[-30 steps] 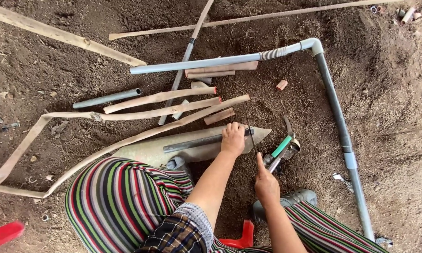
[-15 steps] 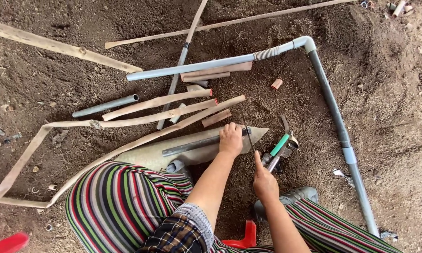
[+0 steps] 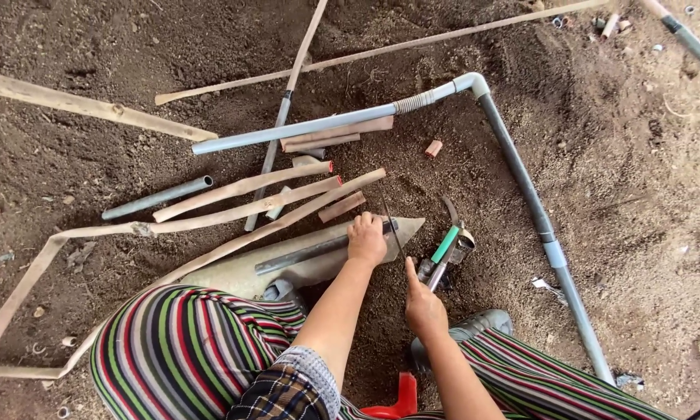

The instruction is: Cutting PVC pipes into smaller sections using a manual ratcheting pipe cutter on the ground.

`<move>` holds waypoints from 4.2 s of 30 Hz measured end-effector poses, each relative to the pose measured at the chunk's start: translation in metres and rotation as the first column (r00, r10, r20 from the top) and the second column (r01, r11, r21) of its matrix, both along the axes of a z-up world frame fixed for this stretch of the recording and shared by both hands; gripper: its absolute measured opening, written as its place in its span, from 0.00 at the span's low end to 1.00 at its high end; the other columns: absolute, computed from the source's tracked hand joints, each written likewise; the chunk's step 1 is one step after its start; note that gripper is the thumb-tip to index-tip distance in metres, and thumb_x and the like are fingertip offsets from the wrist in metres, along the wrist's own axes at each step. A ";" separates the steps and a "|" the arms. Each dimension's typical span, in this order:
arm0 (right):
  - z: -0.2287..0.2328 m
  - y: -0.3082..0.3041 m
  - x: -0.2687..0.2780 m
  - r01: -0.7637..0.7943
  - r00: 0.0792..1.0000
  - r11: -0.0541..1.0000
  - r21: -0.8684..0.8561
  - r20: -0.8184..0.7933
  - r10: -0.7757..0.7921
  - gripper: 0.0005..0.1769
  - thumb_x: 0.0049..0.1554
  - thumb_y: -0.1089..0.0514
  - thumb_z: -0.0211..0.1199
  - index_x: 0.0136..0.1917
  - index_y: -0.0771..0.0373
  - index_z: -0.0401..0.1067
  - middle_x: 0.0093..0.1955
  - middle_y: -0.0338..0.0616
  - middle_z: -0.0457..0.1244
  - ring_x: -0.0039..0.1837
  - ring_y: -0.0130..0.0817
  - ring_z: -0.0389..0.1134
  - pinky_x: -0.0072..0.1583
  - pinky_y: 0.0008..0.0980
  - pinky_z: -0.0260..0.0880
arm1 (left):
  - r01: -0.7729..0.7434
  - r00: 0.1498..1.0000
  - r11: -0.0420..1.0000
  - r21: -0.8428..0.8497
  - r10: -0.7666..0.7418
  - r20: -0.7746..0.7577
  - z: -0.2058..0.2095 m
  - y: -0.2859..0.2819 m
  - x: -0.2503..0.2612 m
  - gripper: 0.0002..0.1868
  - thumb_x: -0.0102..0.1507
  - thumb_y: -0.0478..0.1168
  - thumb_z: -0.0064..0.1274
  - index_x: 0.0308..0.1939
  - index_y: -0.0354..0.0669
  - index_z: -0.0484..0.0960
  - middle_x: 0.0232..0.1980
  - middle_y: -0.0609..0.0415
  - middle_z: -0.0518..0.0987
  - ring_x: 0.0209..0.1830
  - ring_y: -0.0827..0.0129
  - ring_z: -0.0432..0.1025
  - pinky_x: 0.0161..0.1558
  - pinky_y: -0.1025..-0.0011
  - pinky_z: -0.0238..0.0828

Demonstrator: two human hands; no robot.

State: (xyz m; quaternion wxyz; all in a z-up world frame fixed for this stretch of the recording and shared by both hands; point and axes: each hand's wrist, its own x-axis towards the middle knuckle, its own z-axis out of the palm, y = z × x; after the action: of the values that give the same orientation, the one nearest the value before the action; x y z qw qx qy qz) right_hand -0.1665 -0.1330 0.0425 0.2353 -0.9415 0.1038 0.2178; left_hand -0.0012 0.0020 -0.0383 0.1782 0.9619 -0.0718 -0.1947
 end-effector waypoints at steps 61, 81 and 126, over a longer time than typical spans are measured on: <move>-0.049 -0.032 -0.017 0.690 0.638 0.590 0.419 0.032 -0.769 0.24 0.60 0.60 0.65 0.67 0.41 0.82 0.64 0.56 0.68 0.69 0.57 0.71 0.68 0.48 0.72 | -0.194 0.981 0.981 0.022 0.194 0.031 0.085 -0.011 -0.049 0.11 0.72 0.39 0.48 0.58 0.52 0.78 0.59 0.54 0.78 0.69 0.58 0.67 0.72 0.24 0.40; 0.005 -0.055 -0.020 0.816 0.576 0.514 0.265 -0.301 -0.760 0.25 0.70 0.60 0.55 0.79 0.45 0.70 0.50 0.44 0.71 0.31 0.23 0.50 0.32 0.26 0.52 | -0.108 0.968 0.990 -0.087 0.124 0.216 0.044 -0.001 -0.036 0.08 0.67 0.41 0.58 0.50 0.49 0.81 0.56 0.50 0.74 0.59 0.56 0.68 0.71 0.31 0.52; 0.047 -0.020 0.033 -0.062 0.997 0.986 -0.153 -0.064 0.052 0.48 0.64 0.67 0.48 0.90 0.31 0.43 0.54 0.51 0.70 0.48 0.58 0.78 0.49 0.52 0.82 | 0.139 0.985 0.986 0.089 -0.147 0.090 0.041 -0.024 0.004 0.15 0.72 0.33 0.41 0.49 0.43 0.86 0.52 0.49 0.76 0.56 0.49 0.75 0.43 0.54 0.82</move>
State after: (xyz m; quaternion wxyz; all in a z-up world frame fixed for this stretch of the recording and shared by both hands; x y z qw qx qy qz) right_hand -0.1336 -0.1529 0.0899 0.1519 -0.9526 0.1005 0.2438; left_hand 0.0024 -0.0221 0.0025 0.1202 0.9690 -0.1410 -0.1632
